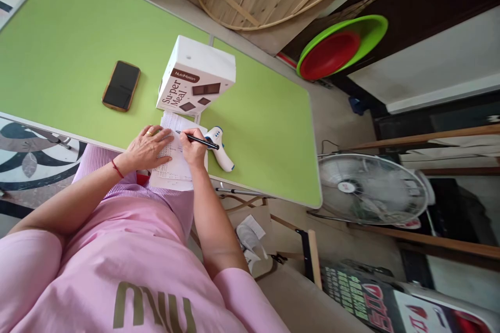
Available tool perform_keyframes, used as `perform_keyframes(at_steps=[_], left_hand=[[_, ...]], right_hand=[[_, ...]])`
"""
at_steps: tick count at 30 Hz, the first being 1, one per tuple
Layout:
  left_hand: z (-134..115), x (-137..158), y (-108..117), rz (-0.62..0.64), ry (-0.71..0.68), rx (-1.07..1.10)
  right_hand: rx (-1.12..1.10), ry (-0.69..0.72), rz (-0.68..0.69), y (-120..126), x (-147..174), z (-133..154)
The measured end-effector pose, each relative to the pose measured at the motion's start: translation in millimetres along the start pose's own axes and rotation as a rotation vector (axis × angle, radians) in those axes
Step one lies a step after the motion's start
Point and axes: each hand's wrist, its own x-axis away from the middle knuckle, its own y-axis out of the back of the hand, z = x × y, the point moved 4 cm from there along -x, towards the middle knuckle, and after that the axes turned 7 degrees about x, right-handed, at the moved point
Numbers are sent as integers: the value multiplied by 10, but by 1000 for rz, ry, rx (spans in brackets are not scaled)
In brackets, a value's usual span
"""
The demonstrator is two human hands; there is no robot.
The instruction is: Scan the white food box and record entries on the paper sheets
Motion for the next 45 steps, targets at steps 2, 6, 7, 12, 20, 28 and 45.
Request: perform_keyframes(at_steps=[2,6,7,12,20,28,45], left_hand=[[3,0,-4,0,0,1],[2,-4,-6,5,3,-2],[2,-5,-6,9,4,-3],[-3,-9,-1,6,-1,2],[9,-8,-8,-16,-9,21],[12,-3,-6,-16,-5,28],[13,0,-4,-16,-3,16]], right_hand=[[-4,1,-2,-4,-4,4],[-7,1,1,-15,-2,6],[-2,-1,5,-18,-1,5],[8,-23,27,-30,2,-7],[16,-80,41,-28,-10,-4],[28,-71,-1,-18,-15,-2],[39,-65,21,-33,-13,-23]])
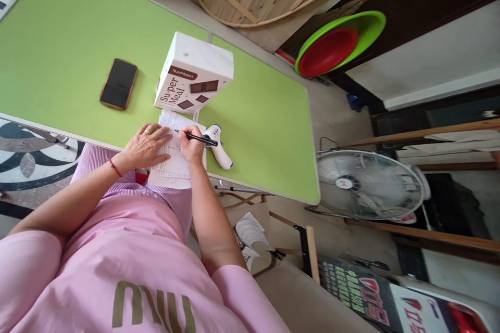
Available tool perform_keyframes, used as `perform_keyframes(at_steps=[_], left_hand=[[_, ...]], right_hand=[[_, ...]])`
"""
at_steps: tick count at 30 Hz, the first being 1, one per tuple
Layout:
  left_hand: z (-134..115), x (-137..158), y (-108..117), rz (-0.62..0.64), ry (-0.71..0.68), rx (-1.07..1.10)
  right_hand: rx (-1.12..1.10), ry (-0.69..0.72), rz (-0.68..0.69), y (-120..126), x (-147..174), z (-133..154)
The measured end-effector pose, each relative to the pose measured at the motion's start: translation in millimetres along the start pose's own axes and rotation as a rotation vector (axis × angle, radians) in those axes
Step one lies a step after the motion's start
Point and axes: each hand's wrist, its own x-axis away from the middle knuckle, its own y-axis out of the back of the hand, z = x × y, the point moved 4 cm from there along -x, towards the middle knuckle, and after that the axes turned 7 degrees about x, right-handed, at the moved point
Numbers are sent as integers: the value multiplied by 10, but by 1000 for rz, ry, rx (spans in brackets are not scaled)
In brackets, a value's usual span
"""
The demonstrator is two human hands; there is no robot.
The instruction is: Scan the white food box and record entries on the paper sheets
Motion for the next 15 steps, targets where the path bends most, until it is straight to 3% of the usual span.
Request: perform_keyframes(at_steps=[15], left_hand=[[0,-3,4,-16,-5,23]], right_hand=[[-16,-19,-19,1,-7,11]])
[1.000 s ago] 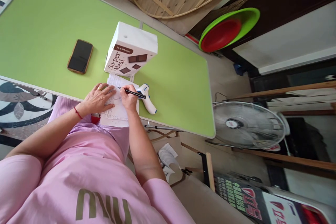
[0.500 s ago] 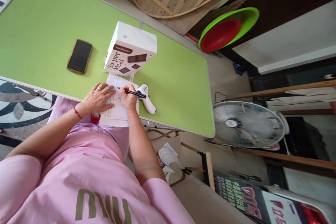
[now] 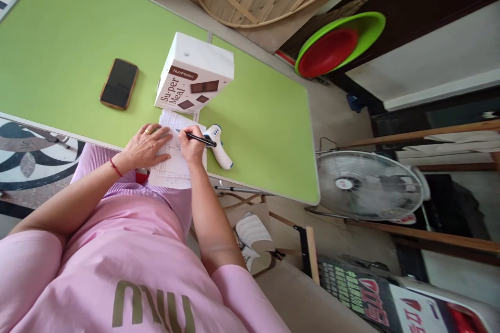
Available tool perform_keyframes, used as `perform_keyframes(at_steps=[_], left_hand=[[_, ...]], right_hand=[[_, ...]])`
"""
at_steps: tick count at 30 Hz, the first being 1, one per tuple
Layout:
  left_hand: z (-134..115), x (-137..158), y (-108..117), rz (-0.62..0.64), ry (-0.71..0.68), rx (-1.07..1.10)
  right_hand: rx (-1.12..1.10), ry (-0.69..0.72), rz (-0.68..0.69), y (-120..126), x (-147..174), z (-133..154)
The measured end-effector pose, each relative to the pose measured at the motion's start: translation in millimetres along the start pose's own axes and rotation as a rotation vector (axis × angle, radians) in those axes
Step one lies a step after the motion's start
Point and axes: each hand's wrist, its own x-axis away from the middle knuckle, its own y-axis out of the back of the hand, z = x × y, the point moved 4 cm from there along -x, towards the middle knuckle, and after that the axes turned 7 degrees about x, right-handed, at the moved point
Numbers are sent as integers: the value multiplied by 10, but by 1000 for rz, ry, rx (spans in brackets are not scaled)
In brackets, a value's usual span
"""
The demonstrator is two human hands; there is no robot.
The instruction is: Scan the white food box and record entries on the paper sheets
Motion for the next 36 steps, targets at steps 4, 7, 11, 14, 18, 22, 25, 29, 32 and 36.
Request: perform_keyframes(at_steps=[4,7,11,14,18,22,25,29,32,36], left_hand=[[1,3,3,4,-2,-14],[2,2,7,7,-3,-12],[0,-5,12,20,9,-17],[-5,-11,16,33,17,-20],[-11,-15,18,34,13,-27],[-6,-12,12,34,12,-26],[-2,-13,12,33,10,-20],[4,-13,11,32,14,-21],[10,-10,0,23,9,-29],[21,-7,-16,0,-4,-47]], right_hand=[[20,12,-17,1,3,-1],[21,20,-49,9,8,-11],[13,-9,-118,35,15,-40],[1,-17,-127,38,15,-49],[17,-45,-78,23,7,-62],[35,-39,-64,19,3,-65],[55,-34,-59,11,6,-65],[84,-63,-74,15,9,-63],[75,-87,-86,31,7,-53],[50,-79,-60,36,2,-24]])
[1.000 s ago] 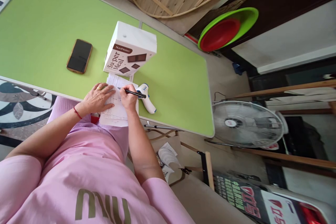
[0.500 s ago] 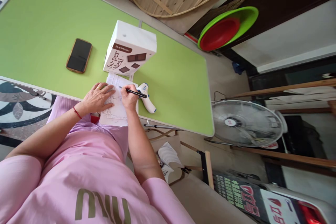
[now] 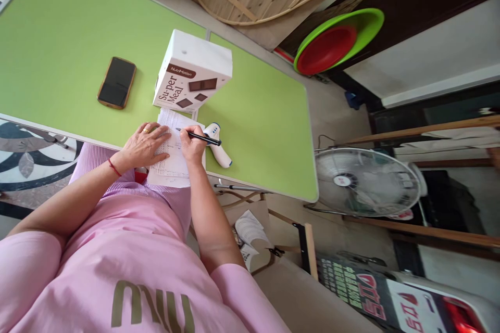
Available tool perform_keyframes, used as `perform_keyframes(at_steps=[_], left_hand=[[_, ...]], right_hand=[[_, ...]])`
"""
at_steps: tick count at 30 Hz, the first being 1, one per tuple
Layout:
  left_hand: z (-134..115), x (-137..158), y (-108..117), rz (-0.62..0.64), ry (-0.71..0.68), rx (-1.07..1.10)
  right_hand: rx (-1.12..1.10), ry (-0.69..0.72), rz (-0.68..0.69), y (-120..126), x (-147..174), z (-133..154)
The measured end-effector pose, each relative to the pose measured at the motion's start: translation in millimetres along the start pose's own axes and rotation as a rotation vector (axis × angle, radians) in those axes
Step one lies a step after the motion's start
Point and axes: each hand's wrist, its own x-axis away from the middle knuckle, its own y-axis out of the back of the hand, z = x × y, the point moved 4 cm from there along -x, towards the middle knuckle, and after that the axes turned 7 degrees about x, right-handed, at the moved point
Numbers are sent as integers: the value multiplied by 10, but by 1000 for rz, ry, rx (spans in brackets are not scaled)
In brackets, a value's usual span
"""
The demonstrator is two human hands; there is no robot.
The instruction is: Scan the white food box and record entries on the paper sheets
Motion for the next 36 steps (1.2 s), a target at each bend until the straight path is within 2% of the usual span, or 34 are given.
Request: perform_keyframes(at_steps=[19,29,33,36], left_hand=[[12,-9,-27,-12,-6,12],[-1,-3,-3,7,2,-3],[-22,3,6,21,9,4],[-30,7,16,22,6,20]], right_hand=[[18,6,41,-4,-1,19],[25,40,-1,-29,6,-7],[-25,54,-40,59,18,-2],[35,149,-24,219,7,28]])
